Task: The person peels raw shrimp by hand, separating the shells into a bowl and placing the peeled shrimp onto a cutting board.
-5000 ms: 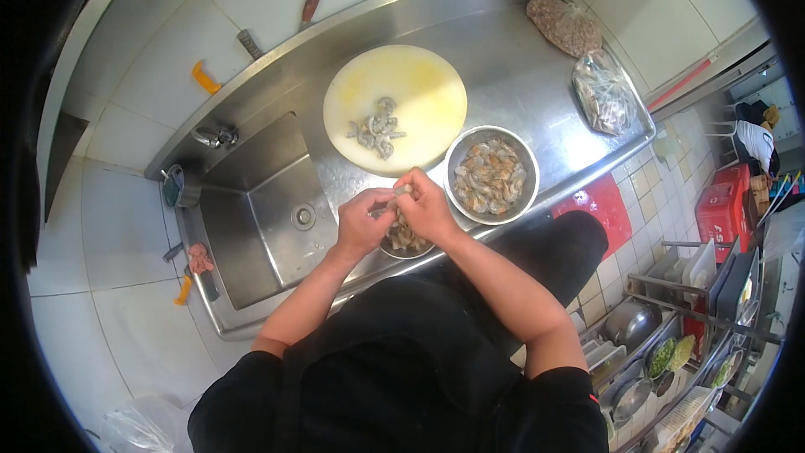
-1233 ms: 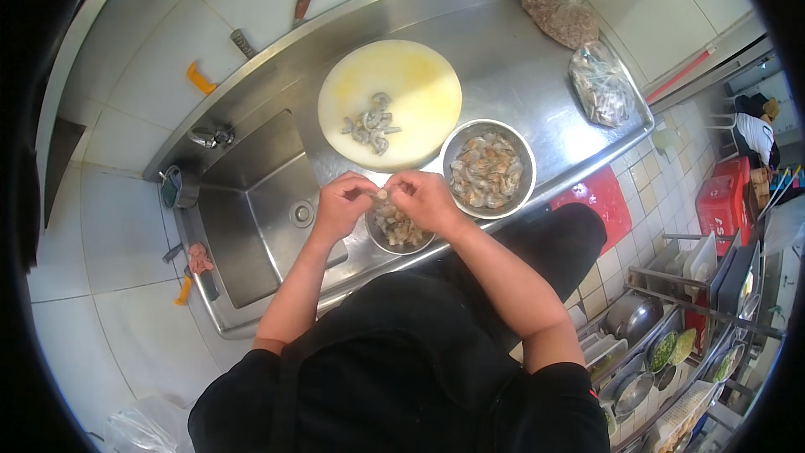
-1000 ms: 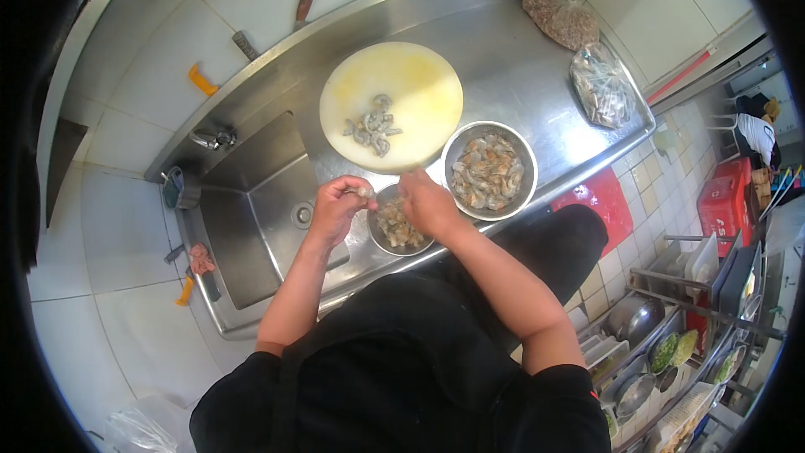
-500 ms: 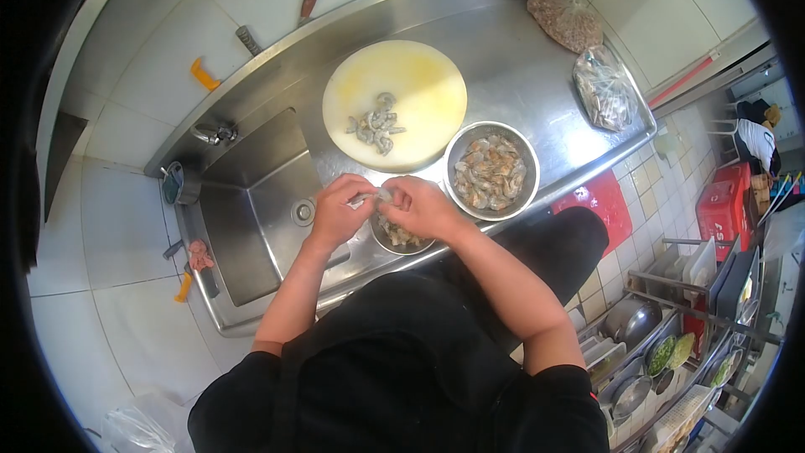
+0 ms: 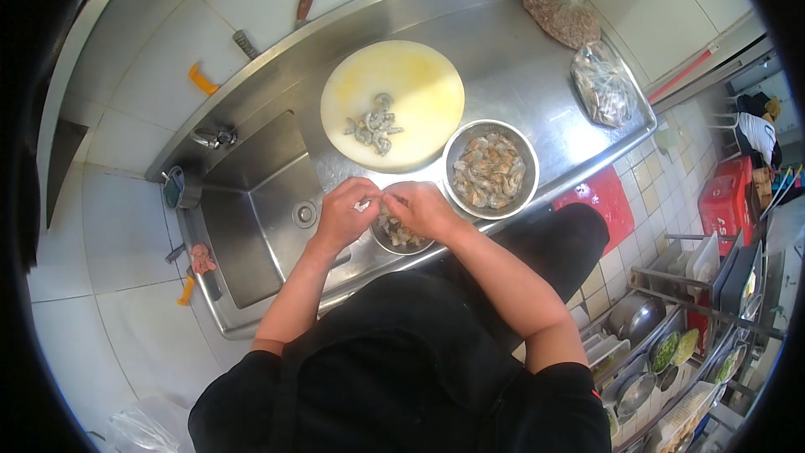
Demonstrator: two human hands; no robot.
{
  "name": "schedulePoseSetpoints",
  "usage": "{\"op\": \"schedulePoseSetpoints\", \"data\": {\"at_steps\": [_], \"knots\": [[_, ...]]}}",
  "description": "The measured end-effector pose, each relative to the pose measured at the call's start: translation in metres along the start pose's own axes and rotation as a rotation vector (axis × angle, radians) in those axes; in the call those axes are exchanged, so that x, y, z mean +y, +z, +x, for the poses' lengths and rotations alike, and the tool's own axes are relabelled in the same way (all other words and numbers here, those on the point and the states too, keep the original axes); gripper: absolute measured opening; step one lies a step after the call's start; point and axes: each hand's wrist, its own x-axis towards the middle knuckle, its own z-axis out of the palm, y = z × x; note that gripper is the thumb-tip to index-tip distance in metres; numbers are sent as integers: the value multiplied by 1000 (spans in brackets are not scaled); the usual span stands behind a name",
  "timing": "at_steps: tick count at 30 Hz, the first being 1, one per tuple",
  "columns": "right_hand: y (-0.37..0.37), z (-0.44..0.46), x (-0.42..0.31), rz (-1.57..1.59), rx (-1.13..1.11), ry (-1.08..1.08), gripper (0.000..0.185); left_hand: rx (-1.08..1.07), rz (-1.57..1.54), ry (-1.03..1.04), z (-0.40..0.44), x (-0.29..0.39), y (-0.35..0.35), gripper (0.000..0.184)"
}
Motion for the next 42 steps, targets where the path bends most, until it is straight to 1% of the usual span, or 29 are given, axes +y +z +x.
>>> {"op": "schedulePoseSetpoints", "data": {"at_steps": [2,5,9,11,12,14,15,17,18,20,21,23,24,26,27,29,30,32,33,35,36,37,38,39,40,41,42], "knots": [[-3,0,-5,-18,-64,63,21,-44,-12,-45,-2,0,-2,15],[-1,0,-4,2,-67,88,22,-47,-10,-70,-6,-1,-3,16],[6,0,4,-18,-62,10,16,-36,-82,-104,-8,-10,-5,14],[7,0,6,96,-103,236,21,-62,-255,-202,-8,-14,-8,12],[9,0,12,96,-103,236,21,-62,-256,-202,-8,-15,-7,12],[10,0,24,-136,-137,193,20,-14,-618,-312,-7,-17,-5,11],[8,0,21,-137,-136,193,20,-14,-618,-310,-7,-19,-4,11],[4,-1,13,-178,-226,216,22,-24,-682,-263,-6,-24,-4,12],[5,-1,18,-182,-228,213,22,-19,-683,-260,-6,-25,-3,12],[10,-1,33,-210,-150,-15,19,29,-1166,-633,-10,-26,1,12],[10,-2,29,-211,-155,-19,19,36,-1166,-632,-13,-28,3,12],[9,-4,23,-155,-18,20,8,138,-1410,-780,-17,-32,8,11],[9,-4,24,-155,-18,21,8,138,-1410,-780,-18,-32,10,11],[10,-4,27,-24,-50,89,16,197,-1481,-815,-19,-32,16,8],[12,-3,26,-25,-50,89,16,198,-1483,-815,-19,-32,19,8],[18,0,24,484,15,281,15,202,-1480,-827,-19,-32,26,15],[19,0,21,481,14,281,15,203,-1483,-825,-16,-24,28,15],[20,0,15,474,130,142,21,230,-1426,-870,-10,-9,31,26],[21,0,18,473,129,141,21,231,-1427,-869,-9,-5,34,26],[23,-1,27,611,84,183,24,133,-1157,-784,-10,2,39,37],[21,-1,26,611,85,184,24,95,-967,-700,-9,8,39,40],[18,0,26,462,94,138,23,93,-967,-700,-8,13,36,40],[15,1,26,313,102,92,21,32,-639,-595,-8,17,31,39],[11,3,26,313,104,93,21,-26,-313,-482,-7,22,26,38],[6,4,25,315,39,167,23,-27,-313,-483,-7,19,24,38],[2,6,25,318,-26,240,25,-40,-172,-355,-6,15,22,34],[0,5,25,319,-25,243,25,-54,-32,-225,-6,12,19,31]]}}
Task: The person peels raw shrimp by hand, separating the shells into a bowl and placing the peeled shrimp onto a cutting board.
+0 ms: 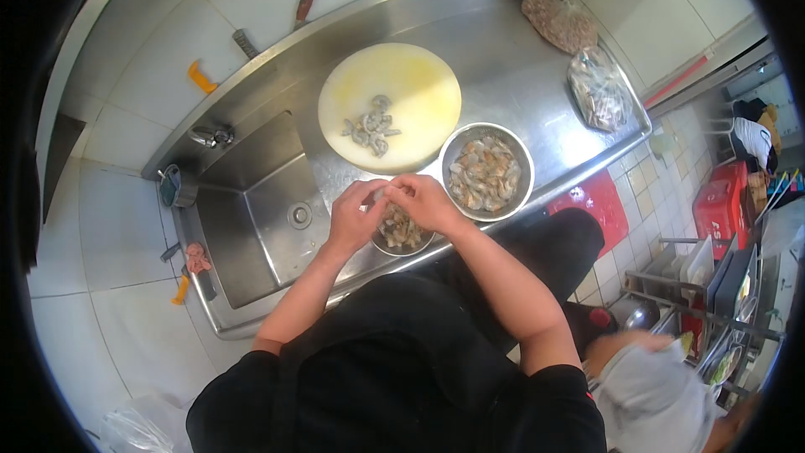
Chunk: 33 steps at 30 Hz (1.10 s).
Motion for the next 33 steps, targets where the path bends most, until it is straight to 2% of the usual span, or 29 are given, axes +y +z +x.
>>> {"op": "schedulePoseSetpoints", "data": {"at_steps": [2,8,14,21,23,24,26,28,30,33], "knots": [[-5,-2,0,-121,-19,-4,27,12,6,29,0,-7,-1,29],[-9,-5,0,-183,-71,41,25,46,34,76,5,-14,-9,22],[-11,-10,-6,-291,-63,-54,26,-74,23,79,4,-12,-13,27],[-11,-13,-1,-355,-3,-77,21,-23,71,137,5,-27,-15,29],[-12,-15,-13,-410,7,-23,19,19,9,-52,8,-30,-21,30],[-10,-15,-8,-411,5,-24,19,48,-8,-29,10,-32,-23,28],[-6,-13,11,-677,-62,-101,19,69,-49,-60,12,-35,-24,25],[3,-15,28,-680,-49,-123,21,89,-89,-88,14,-43,-22,23],[3,-16,31,-686,-32,-144,23,52,-242,-220,17,-50,-20,18],[-12,-7,22,-742,-15,-56,27,-16,-182,-257,26,-49,-22,18]]}}
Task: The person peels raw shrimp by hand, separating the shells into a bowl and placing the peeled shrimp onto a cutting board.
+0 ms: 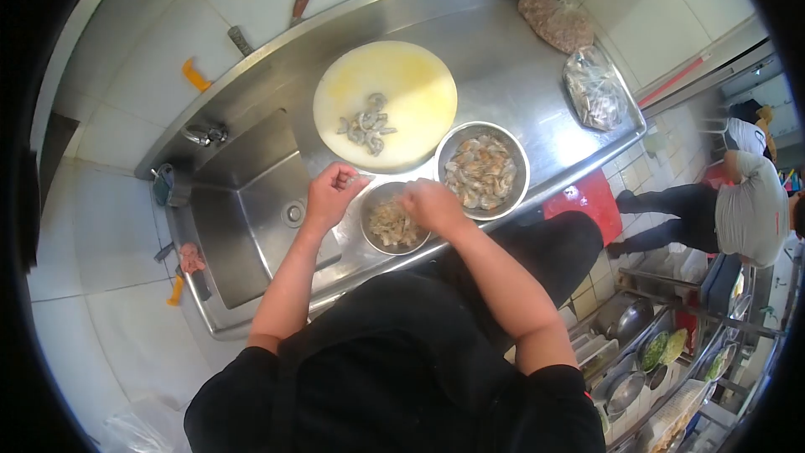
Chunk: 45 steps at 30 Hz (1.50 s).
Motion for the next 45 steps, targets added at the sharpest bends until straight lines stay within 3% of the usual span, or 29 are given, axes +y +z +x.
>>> {"op": "schedulePoseSetpoints", "data": {"at_steps": [5,7,10,13,19,21,25,27,29,31,33,34,36,40,42,45], "knots": [[-25,22,60,-161,200,393,24,13,-157,21,26,-2,6,21],[-28,20,72,-218,209,420,25,5,-235,40,44,-2,8,22],[-17,21,84,-310,200,412,27,56,-262,236,63,8,7,33],[-8,24,92,-356,199,379,28,142,-41,240,69,14,0,62],[-8,36,98,-277,189,442,27,177,28,211,43,-6,3,56],[-16,39,93,-334,300,492,26,146,-17,144,34,-16,6,54],[-57,24,46,-279,476,290,26,-8,-215,90,17,-15,21,49],[-73,10,8,72,211,219,31,-36,-205,124,2,16,31,47],[-64,-3,-3,186,128,180,30,-71,-190,160,-8,27,44,45],[-54,-12,-7,301,55,144,29,-273,-503,4,-13,24,56,35],[-44,-15,-6,450,-11,208,28,-249,-402,-30,-19,22,59,34],[-39,-13,-6,457,-8,209,28,-224,-297,-63,-23,21,59,34],[-30,-11,-11,331,45,172,26,-167,-310,-49,-28,20,62,27],[-23,-11,-24,367,94,133,23,-83,-416,-152,-34,21,63,23],[-18,-11,-21,154,207,-36,19,-64,-407,-168,-32,25,63,23],[-15,-9,-19,152,247,-104,17,-21,-371,-178,-30,29,66,22]]}}
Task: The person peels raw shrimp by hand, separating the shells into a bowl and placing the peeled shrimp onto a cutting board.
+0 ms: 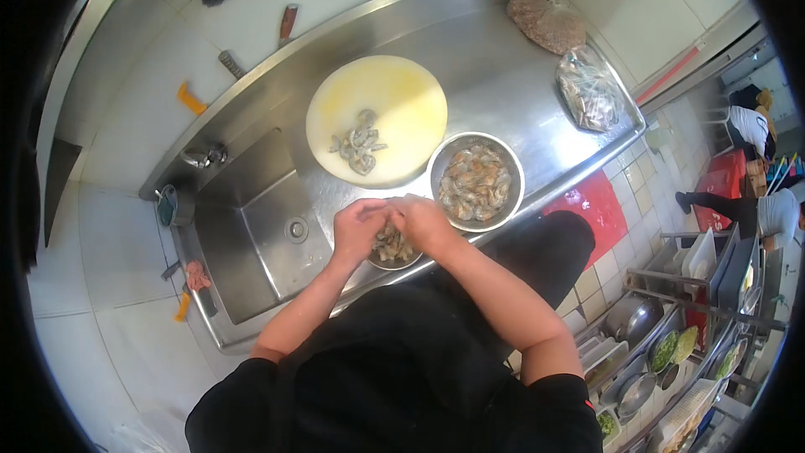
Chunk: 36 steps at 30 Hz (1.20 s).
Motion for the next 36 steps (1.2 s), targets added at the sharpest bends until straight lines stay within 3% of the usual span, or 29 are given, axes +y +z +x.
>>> {"op": "schedulePoseSetpoints", "data": {"at_steps": [7,9,13,22,24,36], "knots": [[10,-1,1,115,-25,30,15,73,235,-10,8,3,3,24],[13,-2,1,189,-115,143,17,92,215,13,13,-4,3,22],[23,1,11,147,-60,139,18,123,184,63,20,-10,2,16],[31,0,18,54,4,88,18,93,254,75,10,-15,5,22],[34,-1,20,21,101,45,16,85,241,65,8,-18,7,22],[34,-4,22,-98,20,-51,15,67,357,73,2,1,5,22]]}}
